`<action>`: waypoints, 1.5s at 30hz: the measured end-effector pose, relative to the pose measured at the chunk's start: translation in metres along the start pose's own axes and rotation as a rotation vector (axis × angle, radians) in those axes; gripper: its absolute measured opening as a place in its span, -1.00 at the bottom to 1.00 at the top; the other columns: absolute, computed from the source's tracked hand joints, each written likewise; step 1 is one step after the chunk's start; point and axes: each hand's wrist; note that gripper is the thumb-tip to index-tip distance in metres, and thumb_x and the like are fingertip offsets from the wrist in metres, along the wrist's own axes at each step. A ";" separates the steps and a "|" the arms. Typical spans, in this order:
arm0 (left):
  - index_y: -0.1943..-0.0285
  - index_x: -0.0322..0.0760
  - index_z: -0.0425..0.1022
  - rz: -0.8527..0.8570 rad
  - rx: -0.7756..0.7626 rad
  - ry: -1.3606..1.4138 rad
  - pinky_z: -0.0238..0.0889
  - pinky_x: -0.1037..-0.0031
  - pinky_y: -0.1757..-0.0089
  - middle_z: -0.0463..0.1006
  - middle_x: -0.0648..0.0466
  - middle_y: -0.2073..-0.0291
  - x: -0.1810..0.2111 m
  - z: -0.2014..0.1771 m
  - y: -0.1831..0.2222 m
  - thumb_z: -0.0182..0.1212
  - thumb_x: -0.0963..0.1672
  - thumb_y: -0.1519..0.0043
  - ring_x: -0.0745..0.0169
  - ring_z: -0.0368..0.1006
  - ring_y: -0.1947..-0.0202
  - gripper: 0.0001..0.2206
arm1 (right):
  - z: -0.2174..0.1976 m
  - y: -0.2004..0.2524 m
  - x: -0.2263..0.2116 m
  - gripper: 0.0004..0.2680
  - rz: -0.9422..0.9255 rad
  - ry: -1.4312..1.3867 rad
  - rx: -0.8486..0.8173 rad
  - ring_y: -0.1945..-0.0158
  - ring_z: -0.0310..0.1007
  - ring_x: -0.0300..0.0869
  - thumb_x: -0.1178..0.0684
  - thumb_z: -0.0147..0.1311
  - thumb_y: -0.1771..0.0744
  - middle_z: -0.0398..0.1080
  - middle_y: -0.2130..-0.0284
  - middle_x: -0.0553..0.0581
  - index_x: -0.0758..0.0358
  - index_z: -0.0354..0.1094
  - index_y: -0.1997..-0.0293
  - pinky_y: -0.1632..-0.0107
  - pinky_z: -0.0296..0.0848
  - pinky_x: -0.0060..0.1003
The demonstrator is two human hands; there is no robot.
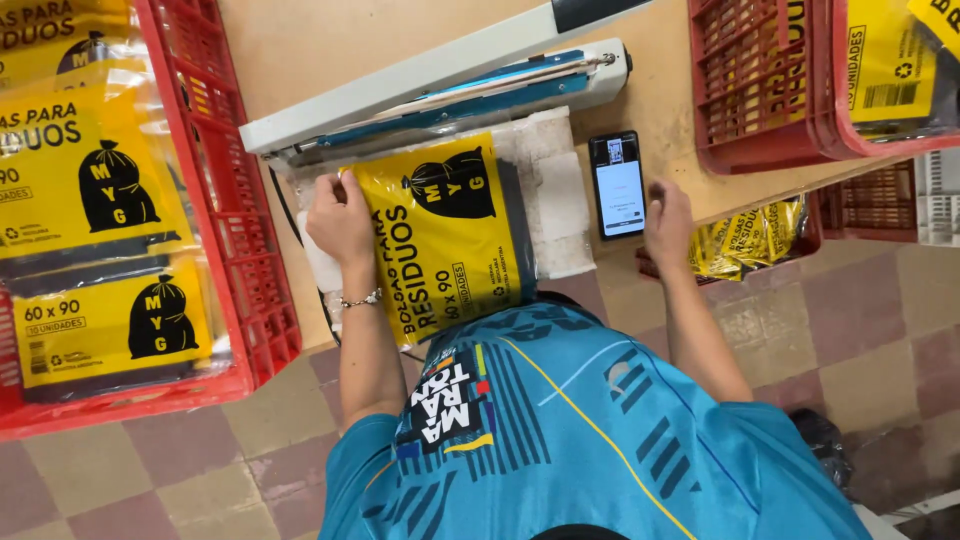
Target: Sealing plastic bags using a manual heat sealer and organizing them into crates.
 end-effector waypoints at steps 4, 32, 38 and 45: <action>0.33 0.17 0.50 -0.011 0.020 -0.004 0.44 0.26 0.35 0.50 0.26 0.67 -0.001 0.003 -0.002 0.24 0.07 -0.27 0.01 0.57 0.49 -0.84 | 0.019 -0.010 0.010 -0.70 0.002 0.114 -0.037 -0.13 0.33 0.25 0.29 -0.15 -0.36 0.43 0.01 0.40 0.41 0.34 -0.23 -0.23 0.29 0.07; 0.09 0.10 0.41 -0.029 0.090 0.119 0.45 0.26 0.23 0.60 0.17 0.43 -0.007 -0.006 0.003 0.31 -0.01 -0.19 0.01 0.59 0.35 -0.80 | 0.100 -0.052 -0.152 -0.69 -0.337 0.142 0.120 0.16 0.40 0.07 -0.03 0.25 -0.29 0.36 0.30 0.11 0.20 0.34 -0.09 0.04 0.38 -0.01; 0.28 -0.17 0.38 0.104 0.091 0.114 0.37 0.06 0.33 0.44 -0.11 0.54 -0.007 -0.012 0.006 0.27 -0.12 -0.23 -0.32 0.49 0.44 -0.87 | 0.116 -0.095 -0.166 -0.69 -0.029 0.186 -0.092 0.24 0.53 0.17 -0.07 0.36 -0.23 0.49 0.48 0.09 0.13 0.40 0.00 0.12 0.46 0.15; 0.30 -0.13 0.32 0.082 0.108 0.103 0.39 0.14 0.34 0.40 -0.02 0.52 -0.006 -0.007 0.005 0.20 -0.11 -0.25 -0.21 0.50 0.43 -0.86 | 0.130 -0.118 -0.172 -0.77 -0.034 0.169 -0.266 0.07 0.48 0.11 -0.15 0.39 -0.21 0.45 0.34 0.01 -0.02 0.41 0.23 0.04 0.46 0.07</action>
Point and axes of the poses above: each hand's wrist, its own y-axis away from the middle knuckle, its own z-axis out of the palm, x = y × z
